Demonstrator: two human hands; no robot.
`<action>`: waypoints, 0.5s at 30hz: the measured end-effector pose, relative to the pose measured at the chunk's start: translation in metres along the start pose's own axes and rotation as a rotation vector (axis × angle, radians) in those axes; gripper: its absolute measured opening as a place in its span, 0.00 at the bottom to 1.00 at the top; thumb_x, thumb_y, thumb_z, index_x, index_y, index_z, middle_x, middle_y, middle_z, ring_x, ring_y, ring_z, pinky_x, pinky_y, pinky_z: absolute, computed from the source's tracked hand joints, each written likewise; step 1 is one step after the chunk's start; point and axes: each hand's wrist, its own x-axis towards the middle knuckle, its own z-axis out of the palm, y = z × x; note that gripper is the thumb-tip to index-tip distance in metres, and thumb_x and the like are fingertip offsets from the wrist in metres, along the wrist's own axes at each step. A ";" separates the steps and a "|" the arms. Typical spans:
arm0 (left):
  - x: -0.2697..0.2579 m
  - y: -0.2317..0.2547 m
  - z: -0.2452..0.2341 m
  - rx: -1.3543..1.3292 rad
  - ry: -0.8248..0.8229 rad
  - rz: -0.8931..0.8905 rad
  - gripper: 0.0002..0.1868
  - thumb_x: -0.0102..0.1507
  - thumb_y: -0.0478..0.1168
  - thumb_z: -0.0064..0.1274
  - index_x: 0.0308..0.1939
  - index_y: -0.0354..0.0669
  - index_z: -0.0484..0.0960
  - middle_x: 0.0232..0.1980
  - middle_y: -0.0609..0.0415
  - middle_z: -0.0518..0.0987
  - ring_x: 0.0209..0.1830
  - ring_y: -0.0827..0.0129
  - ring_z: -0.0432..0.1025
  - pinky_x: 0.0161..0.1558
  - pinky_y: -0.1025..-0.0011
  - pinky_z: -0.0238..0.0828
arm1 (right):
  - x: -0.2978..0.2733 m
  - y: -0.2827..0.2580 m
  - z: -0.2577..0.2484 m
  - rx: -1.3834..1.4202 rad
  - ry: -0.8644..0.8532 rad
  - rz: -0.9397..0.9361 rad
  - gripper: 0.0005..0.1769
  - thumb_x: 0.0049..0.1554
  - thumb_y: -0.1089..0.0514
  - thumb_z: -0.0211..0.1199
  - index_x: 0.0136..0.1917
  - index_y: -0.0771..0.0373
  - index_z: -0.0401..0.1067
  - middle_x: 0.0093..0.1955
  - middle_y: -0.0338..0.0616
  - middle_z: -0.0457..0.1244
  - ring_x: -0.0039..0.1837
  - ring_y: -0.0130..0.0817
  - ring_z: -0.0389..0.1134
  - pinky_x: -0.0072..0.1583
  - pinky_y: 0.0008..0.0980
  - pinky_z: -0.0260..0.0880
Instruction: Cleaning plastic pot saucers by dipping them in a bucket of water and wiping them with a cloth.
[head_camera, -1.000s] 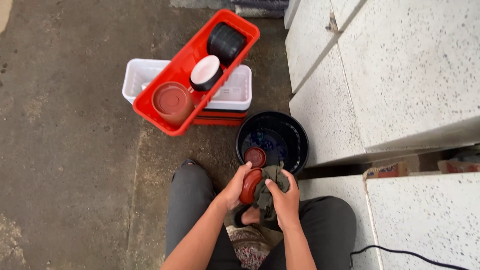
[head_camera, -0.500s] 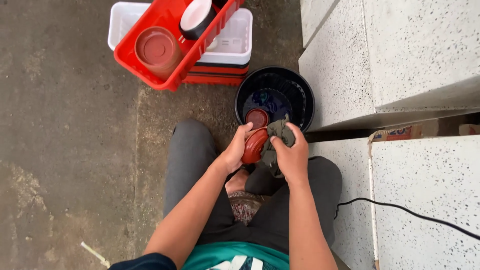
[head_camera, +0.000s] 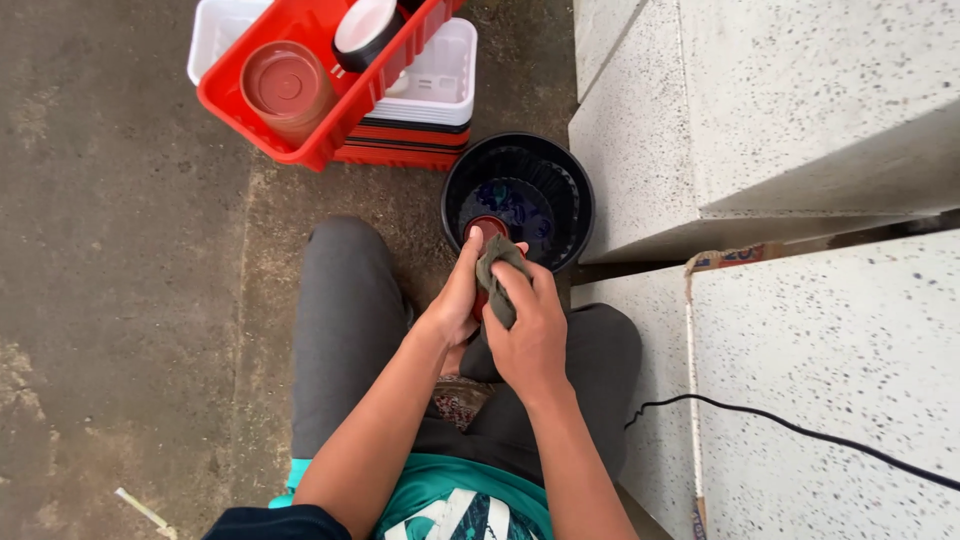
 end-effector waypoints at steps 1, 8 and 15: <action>0.000 0.000 0.003 -0.003 -0.007 -0.002 0.46 0.68 0.73 0.27 0.76 0.44 0.67 0.69 0.37 0.74 0.64 0.44 0.71 0.62 0.46 0.72 | 0.002 0.006 -0.001 -0.008 0.001 0.001 0.19 0.63 0.69 0.58 0.66 0.61 0.71 0.61 0.58 0.61 0.58 0.64 0.69 0.55 0.61 0.77; -0.004 0.004 -0.004 -0.028 0.082 -0.044 0.49 0.60 0.77 0.42 0.72 0.46 0.75 0.67 0.36 0.75 0.66 0.44 0.71 0.64 0.45 0.70 | 0.030 0.028 -0.017 0.112 -0.011 0.366 0.22 0.64 0.63 0.58 0.71 0.62 0.68 0.64 0.56 0.62 0.66 0.57 0.68 0.62 0.62 0.73; 0.015 -0.015 -0.044 -0.119 0.030 0.072 0.32 0.62 0.61 0.54 0.68 0.56 0.80 0.59 0.30 0.78 0.56 0.45 0.75 0.52 0.46 0.78 | 0.017 0.028 -0.009 0.307 -0.058 0.722 0.28 0.63 0.59 0.58 0.76 0.59 0.65 0.72 0.61 0.60 0.73 0.60 0.64 0.68 0.66 0.70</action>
